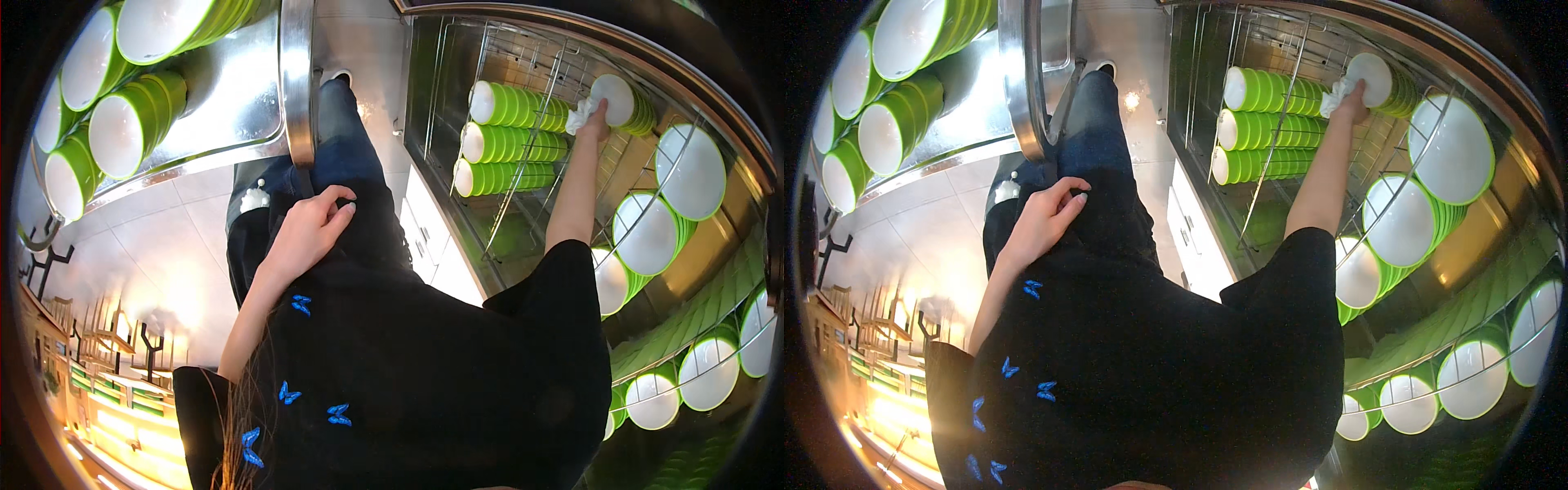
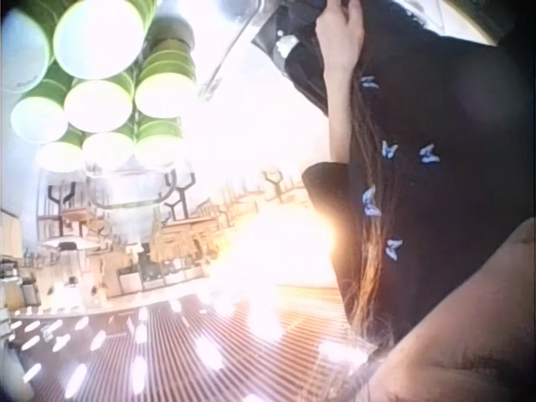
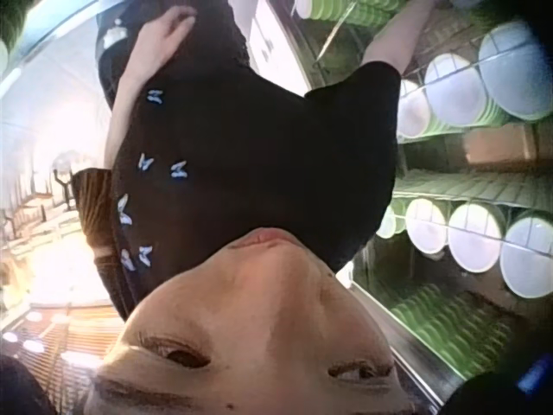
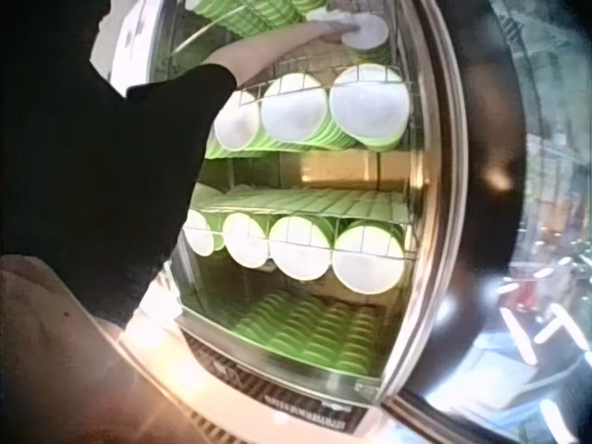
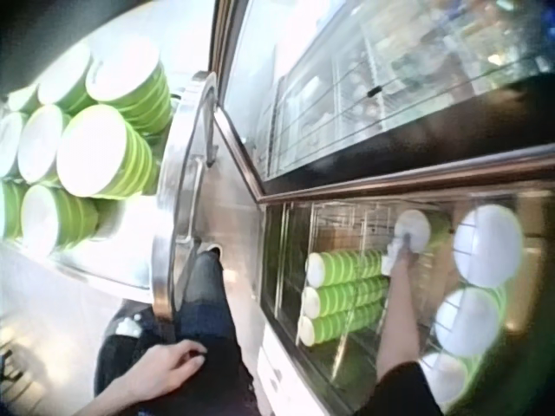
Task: Cleaning and drying plastic bowls while placing them on a cart in a restaurant.
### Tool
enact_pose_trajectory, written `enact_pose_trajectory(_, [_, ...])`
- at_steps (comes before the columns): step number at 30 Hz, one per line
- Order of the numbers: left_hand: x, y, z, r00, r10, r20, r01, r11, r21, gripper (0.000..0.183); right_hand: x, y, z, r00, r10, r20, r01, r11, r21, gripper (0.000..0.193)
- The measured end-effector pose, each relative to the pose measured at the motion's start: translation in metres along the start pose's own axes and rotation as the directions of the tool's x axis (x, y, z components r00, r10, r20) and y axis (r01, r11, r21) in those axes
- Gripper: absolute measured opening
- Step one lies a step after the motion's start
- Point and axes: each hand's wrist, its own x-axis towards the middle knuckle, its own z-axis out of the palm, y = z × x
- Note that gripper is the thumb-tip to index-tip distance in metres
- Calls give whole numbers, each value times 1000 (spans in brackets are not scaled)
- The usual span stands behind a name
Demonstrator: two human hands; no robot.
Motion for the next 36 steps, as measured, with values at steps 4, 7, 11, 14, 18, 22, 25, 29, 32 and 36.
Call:
enact_pose_trajectory(4, [-3, 2, 1, 999, 29, -35, -28, 999, 31, 19, -31, -15, -4, 997, -72, -27, 67, 986, -149, 61])
enact_pose_trajectory(7, [-5, 7, 1, 998, 53, -35, -51, 997, 65, 19, 12, 8, -10, 989, -141, -51, 126, 965, -229, 62])
enact_pose_trajectory(11, [-14, 6, 1, 999, 37, -34, -35, 997, 71, 20, -2, 6, -11, 987, -153, -58, 127, 940, -316, 70])
enact_pose_trajectory(14, [-23, 13, -5, 996, 87, -35, -84, 993, 87, 20, -3, 14, -22, 987, -140, -74, 96, 900, -425, 71])
enact_pose_trajectory(18, [-32, 9, -17, 969, 229, -90, -219, 970, 108, 20, -77, 10, -38, 996, -87, 10, 84, 923, -376, 57])
enact_pose_trajectory(22, [-41, 0, -43, 950, 283, -131, -265, 954, 139, 22, -178, 8, -41, 902, 106, 418, -254, 914, 317, 40])
enact_pose_trajectory(25, [-52, -9, -68, 935, 305, -179, -281, 948, 148, 24, -250, 1, -50, 553, 81, 829, -595, 735, 326, 30])
enact_pose_trajectory(29, [-66, -27, -101, 919, 316, -235, -288, 947, 144, 25, -377, -35, -18, 385, -67, 921, -326, 923, 203, 29])
enact_pose_trajectory(32, [-76, -50, -125, 903, 334, -272, -314, 943, 114, 25, -457, -56, 8, 168, -126, 978, -249, 954, 166, 28])
enact_pose_trajectory(36, [-91, -73, -150, 904, 305, -299, -327, 945, -24, 24, -503, -66, 40, 99, -216, 971, -90, 970, 225, 31])
